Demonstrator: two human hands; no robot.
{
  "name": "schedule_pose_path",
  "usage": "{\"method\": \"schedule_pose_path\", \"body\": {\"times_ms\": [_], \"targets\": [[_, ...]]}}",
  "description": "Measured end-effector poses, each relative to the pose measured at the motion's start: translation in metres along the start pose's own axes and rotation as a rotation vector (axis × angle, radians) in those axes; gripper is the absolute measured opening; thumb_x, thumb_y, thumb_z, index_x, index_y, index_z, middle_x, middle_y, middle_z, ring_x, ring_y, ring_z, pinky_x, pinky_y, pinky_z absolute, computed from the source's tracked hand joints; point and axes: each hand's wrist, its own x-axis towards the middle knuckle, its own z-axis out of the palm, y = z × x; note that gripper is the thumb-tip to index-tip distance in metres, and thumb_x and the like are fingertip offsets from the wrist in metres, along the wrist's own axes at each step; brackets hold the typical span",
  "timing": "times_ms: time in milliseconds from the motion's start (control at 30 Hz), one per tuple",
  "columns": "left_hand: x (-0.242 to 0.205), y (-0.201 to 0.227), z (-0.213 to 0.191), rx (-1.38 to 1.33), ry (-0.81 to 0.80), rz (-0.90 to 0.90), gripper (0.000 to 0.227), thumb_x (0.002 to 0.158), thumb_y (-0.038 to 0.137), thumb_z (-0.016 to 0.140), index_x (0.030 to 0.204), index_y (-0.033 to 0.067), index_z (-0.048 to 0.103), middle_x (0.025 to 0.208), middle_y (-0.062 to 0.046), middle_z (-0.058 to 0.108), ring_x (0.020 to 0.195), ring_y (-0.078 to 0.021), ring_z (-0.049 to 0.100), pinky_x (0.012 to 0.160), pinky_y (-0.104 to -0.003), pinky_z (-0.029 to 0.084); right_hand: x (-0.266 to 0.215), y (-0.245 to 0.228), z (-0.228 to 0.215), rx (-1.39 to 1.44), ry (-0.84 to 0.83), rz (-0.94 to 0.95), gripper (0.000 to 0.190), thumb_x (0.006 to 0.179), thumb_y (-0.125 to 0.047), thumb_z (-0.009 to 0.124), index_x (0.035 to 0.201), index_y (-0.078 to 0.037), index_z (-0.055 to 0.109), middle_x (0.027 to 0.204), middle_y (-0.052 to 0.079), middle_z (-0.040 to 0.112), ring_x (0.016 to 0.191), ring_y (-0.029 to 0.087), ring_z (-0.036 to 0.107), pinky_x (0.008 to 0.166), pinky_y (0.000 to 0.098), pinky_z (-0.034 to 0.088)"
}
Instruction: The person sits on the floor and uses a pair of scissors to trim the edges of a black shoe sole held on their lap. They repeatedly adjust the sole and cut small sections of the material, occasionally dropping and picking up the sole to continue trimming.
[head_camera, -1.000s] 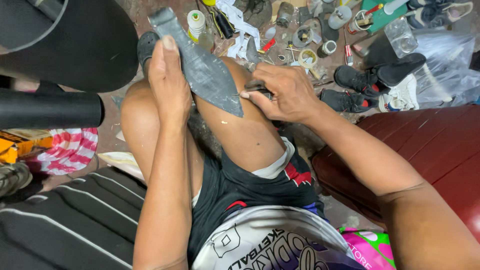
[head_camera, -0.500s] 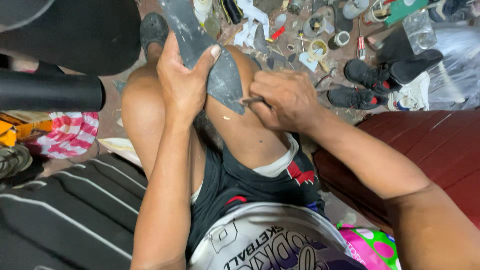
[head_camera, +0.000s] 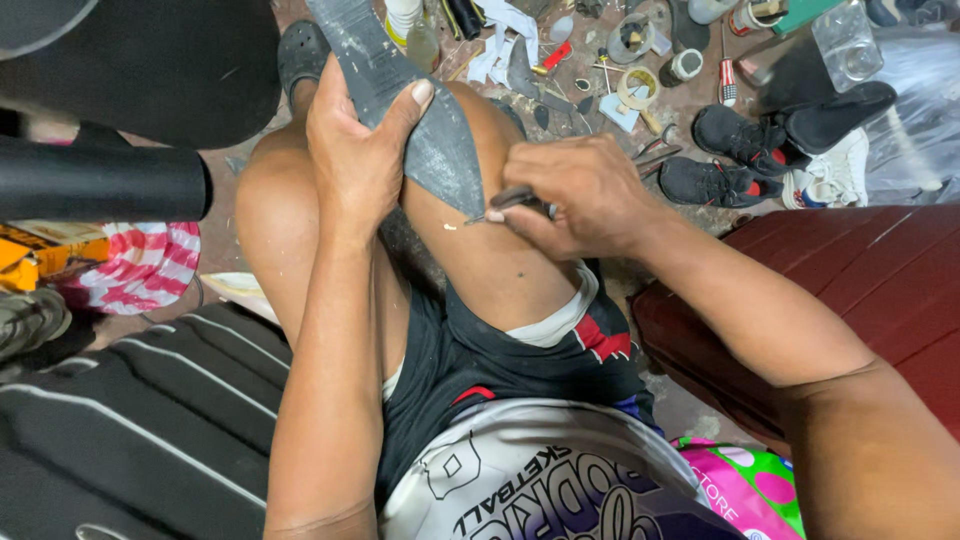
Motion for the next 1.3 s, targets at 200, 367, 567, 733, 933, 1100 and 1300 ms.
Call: {"method": "schedule_pose_path", "body": {"times_ms": [200,367,567,733,933,1100,1300], "targets": [[0.001,0.007,0.004,0.035,-0.073,-0.030,0.031,0.097,0.008,0.083,0.120,0.0025,0.063,0.103,-0.002,0.072,0.095,-0.0093,0.067,0.088,-0.027,0.058,0.021,-0.002,-0.006,-0.186,0.073,0.005,0.025,0.091,-0.023,0.081,0.091,-0.007,0.062,0.085,0.009,0.058,0.078,0.030,0.065,0.068,0.0422,0.051],[0.003,0.011,0.005,0.127,-0.086,-0.052,0.032,0.094,0.012,0.084,0.116,0.0027,0.064,0.099,-0.003,0.074,0.090,-0.0095,0.068,0.083,-0.028,0.058,0.030,-0.006,-0.007,-0.249,-0.019,-0.128,0.023,0.092,-0.023,0.078,0.094,-0.008,0.061,0.088,0.006,0.058,0.083,0.027,0.067,0.072,0.0399,0.052],[0.002,0.013,0.003,0.219,-0.066,-0.044,0.037,0.093,0.015,0.085,0.121,0.0036,0.065,0.100,-0.004,0.077,0.091,-0.0112,0.073,0.086,-0.029,0.058,0.028,-0.010,-0.012,-0.270,-0.101,-0.205,0.017,0.085,-0.019,0.076,0.093,-0.010,0.064,0.083,0.005,0.056,0.077,0.024,0.066,0.069,0.0386,0.051],[0.001,0.010,0.001,0.171,-0.045,0.044,0.039,0.094,0.012,0.085,0.126,0.0034,0.064,0.106,-0.006,0.077,0.098,-0.0141,0.073,0.091,-0.031,0.058,0.030,-0.014,-0.011,-0.294,-0.106,-0.228,0.021,0.089,-0.024,0.078,0.090,-0.009,0.063,0.080,0.006,0.054,0.072,0.025,0.064,0.065,0.0398,0.050],[-0.001,0.008,0.001,0.151,-0.042,0.035,0.040,0.093,0.013,0.085,0.125,0.0030,0.063,0.106,-0.007,0.076,0.098,-0.0150,0.072,0.091,-0.031,0.058,0.022,-0.011,-0.015,-0.233,-0.127,-0.220,0.022,0.080,-0.021,0.075,0.092,-0.007,0.063,0.081,0.007,0.056,0.074,0.029,0.065,0.065,0.0411,0.051],[-0.001,0.011,0.003,0.187,-0.055,-0.015,0.038,0.091,0.017,0.085,0.121,0.0038,0.064,0.102,-0.007,0.076,0.094,-0.0149,0.072,0.088,-0.032,0.058,0.032,-0.005,-0.023,-0.217,-0.053,-0.088,0.022,0.090,-0.024,0.078,0.093,-0.009,0.062,0.083,0.007,0.058,0.074,0.030,0.065,0.062,0.0422,0.049],[0.002,0.011,0.006,0.208,-0.051,-0.042,0.036,0.092,0.018,0.083,0.120,0.0049,0.065,0.104,-0.007,0.078,0.095,-0.0157,0.074,0.087,-0.032,0.058,0.047,0.002,-0.018,-0.341,-0.018,-0.170,0.021,0.090,-0.024,0.076,0.097,-0.009,0.064,0.087,0.006,0.060,0.079,0.029,0.067,0.065,0.0426,0.050]]}}
